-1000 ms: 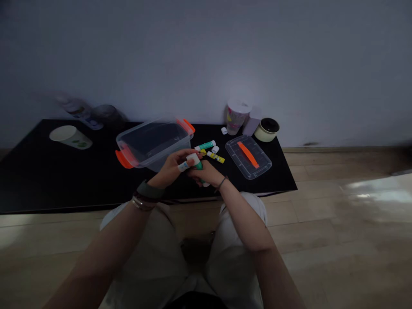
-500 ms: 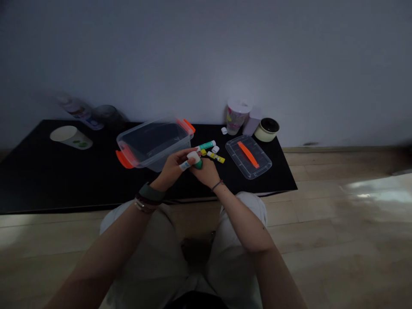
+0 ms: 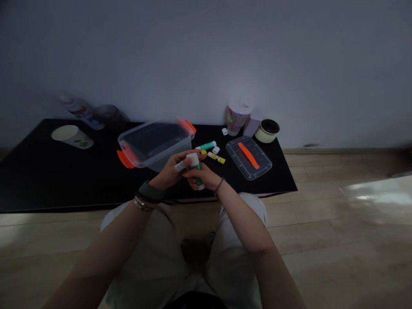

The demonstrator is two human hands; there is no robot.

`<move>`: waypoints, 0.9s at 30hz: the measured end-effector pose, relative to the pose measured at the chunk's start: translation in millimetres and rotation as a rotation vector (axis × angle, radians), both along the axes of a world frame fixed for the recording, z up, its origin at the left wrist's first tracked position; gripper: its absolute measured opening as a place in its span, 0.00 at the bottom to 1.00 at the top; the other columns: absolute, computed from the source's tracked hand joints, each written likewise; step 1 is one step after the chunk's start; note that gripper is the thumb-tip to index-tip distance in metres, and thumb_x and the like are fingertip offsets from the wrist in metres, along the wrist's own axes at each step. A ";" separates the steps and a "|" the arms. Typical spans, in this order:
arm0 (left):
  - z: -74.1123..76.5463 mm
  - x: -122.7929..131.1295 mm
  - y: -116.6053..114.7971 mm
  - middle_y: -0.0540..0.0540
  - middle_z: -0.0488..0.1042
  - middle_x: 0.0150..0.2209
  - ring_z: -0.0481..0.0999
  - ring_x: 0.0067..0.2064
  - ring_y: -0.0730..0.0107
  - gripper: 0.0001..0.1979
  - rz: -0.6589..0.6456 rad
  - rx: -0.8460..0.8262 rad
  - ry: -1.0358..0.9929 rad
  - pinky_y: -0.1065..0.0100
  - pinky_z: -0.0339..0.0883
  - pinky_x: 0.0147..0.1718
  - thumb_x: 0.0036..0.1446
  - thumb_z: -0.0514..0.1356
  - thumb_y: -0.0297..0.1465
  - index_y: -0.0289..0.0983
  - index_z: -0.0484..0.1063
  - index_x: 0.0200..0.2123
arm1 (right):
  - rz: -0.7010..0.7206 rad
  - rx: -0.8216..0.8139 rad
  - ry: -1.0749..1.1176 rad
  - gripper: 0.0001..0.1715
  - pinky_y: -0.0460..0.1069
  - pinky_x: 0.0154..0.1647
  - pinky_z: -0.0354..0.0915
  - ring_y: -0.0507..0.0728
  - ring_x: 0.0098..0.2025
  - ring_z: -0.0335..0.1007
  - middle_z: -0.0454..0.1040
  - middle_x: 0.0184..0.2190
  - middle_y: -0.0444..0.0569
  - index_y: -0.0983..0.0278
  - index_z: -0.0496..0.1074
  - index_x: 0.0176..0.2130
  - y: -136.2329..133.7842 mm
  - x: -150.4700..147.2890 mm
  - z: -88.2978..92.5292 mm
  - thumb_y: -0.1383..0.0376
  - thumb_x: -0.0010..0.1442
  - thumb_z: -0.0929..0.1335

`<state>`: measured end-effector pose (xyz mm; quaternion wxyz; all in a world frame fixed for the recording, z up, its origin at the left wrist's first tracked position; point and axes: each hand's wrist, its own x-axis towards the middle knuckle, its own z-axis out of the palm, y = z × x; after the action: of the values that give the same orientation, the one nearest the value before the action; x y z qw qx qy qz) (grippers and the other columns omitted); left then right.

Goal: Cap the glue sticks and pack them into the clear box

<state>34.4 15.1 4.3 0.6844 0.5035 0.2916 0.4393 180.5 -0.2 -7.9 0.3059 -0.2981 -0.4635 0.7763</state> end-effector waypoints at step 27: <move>34.2 -21.6 0.4 0.40 0.81 0.47 0.82 0.43 0.59 0.26 0.288 0.222 0.135 0.61 0.75 0.44 0.53 0.68 0.48 0.37 0.75 0.48 | -0.075 0.013 0.163 0.29 0.49 0.35 0.71 0.53 0.32 0.74 0.76 0.33 0.44 0.61 0.68 0.41 8.4 1.2 5.2 0.44 0.51 0.75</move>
<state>12.8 15.5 38.5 0.5337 0.5575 0.3557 0.5271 181.7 8.2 -2.7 0.3734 -0.2490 -0.4306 0.7830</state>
